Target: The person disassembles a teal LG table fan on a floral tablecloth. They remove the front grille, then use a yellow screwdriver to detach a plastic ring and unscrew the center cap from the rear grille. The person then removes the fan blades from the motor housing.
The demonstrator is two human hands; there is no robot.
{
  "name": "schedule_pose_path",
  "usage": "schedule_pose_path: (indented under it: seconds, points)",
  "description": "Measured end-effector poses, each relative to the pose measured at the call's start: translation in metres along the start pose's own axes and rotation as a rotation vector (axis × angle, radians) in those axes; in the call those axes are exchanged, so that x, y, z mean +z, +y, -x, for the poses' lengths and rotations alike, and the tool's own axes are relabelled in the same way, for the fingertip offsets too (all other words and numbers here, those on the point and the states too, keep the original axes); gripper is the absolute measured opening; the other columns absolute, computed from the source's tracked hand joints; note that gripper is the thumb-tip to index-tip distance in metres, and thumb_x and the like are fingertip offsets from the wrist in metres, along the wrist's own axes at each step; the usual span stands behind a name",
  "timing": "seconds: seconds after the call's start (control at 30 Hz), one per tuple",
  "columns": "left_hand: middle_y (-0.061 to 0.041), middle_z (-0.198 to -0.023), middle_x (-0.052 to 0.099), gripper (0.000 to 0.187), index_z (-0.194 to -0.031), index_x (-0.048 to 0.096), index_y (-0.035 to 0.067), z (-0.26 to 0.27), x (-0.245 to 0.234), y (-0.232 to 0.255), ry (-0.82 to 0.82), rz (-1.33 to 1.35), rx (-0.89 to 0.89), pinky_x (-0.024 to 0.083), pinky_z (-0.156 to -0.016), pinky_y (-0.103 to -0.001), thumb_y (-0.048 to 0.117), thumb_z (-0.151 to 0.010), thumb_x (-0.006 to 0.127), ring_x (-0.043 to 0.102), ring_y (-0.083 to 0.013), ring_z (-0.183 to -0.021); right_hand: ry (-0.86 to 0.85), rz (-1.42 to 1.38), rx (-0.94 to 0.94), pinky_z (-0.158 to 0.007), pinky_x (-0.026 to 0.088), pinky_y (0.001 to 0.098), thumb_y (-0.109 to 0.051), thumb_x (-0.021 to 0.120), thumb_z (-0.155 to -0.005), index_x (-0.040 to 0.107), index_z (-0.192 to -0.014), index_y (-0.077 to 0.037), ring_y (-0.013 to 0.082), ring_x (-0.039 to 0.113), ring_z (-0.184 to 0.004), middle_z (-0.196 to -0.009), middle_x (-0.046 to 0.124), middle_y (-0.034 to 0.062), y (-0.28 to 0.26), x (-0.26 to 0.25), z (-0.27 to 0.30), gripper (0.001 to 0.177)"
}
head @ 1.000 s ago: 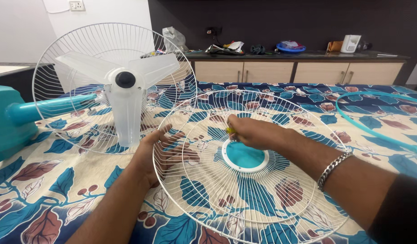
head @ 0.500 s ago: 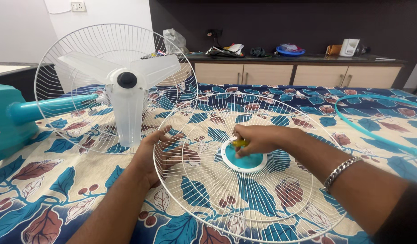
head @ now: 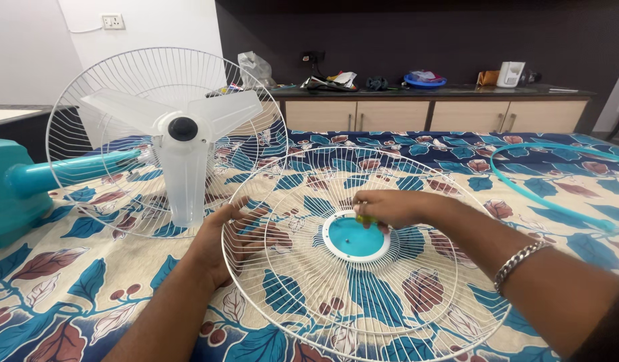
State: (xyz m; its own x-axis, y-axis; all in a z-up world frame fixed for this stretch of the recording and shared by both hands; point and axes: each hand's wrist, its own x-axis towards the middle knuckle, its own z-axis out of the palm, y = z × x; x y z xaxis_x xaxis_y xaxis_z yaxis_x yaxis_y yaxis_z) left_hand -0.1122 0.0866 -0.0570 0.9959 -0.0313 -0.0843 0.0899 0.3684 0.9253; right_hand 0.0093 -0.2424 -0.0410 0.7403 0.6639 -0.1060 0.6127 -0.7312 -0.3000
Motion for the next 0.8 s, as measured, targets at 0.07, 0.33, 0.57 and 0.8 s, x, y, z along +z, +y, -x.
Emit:
schedule_pose_path:
  seconds: [0.07, 0.33, 0.57, 0.8]
  points:
    - [-0.035, -0.111, 0.068, 0.076, -0.157, 0.023, 0.009, -0.003, -0.002, -0.001, -0.01, 0.03, 0.018, 0.064, -0.074, -0.043, 0.025, -0.085, 0.043, 0.077, -0.0413, -0.092, -0.025, -0.033, 0.202, -0.072, 0.055, 0.0334, -0.041, 0.041, -0.105, 0.057, -0.132, -0.01, 0.0131, 0.067, -0.068, -0.101, 0.067, 0.0049, -0.017, 0.002, 0.005, 0.044]
    - [-0.036, -0.115, 0.068, 0.076, -0.158, 0.025, 0.013, -0.001, -0.001, -0.001, 0.002, 0.019, -0.004, 0.062, -0.073, -0.045, 0.025, -0.085, 0.041, 0.076, -0.0416, -0.093, -0.053, -0.036, 0.296, -0.075, 0.055, 0.038, -0.044, 0.041, -0.102, 0.057, -0.141, -0.022, 0.0153, 0.068, -0.071, -0.1, 0.073, 0.0064, -0.054, 0.004, 0.015, 0.047]
    - [-0.036, -0.12, 0.066, 0.078, -0.16, 0.022, 0.014, 0.004, 0.006, 0.003, 0.022, 0.012, -0.033, 0.062, -0.074, -0.046, 0.027, -0.084, 0.037, 0.076, -0.0432, -0.096, 0.158, -0.07, 0.27, -0.095, 0.049, 0.0422, -0.054, 0.042, -0.099, 0.06, -0.138, -0.02, 0.0165, 0.068, -0.106, -0.112, 0.077, 0.0048, -0.033, -0.019, 0.031, 0.055]
    - [-0.026, -0.139, 0.057, 0.075, -0.159, 0.022, 0.015, 0.006, 0.015, 0.005, 0.059, 0.137, 0.002, 0.059, -0.082, -0.058, 0.03, -0.086, 0.034, 0.071, -0.0427, -0.103, 0.456, -0.173, 0.32, -0.094, 0.055, 0.0486, -0.057, 0.056, -0.091, 0.072, -0.118, -0.015, 0.026, 0.071, -0.107, -0.109, 0.076, 0.012, -0.047, -0.067, 0.099, 0.053]
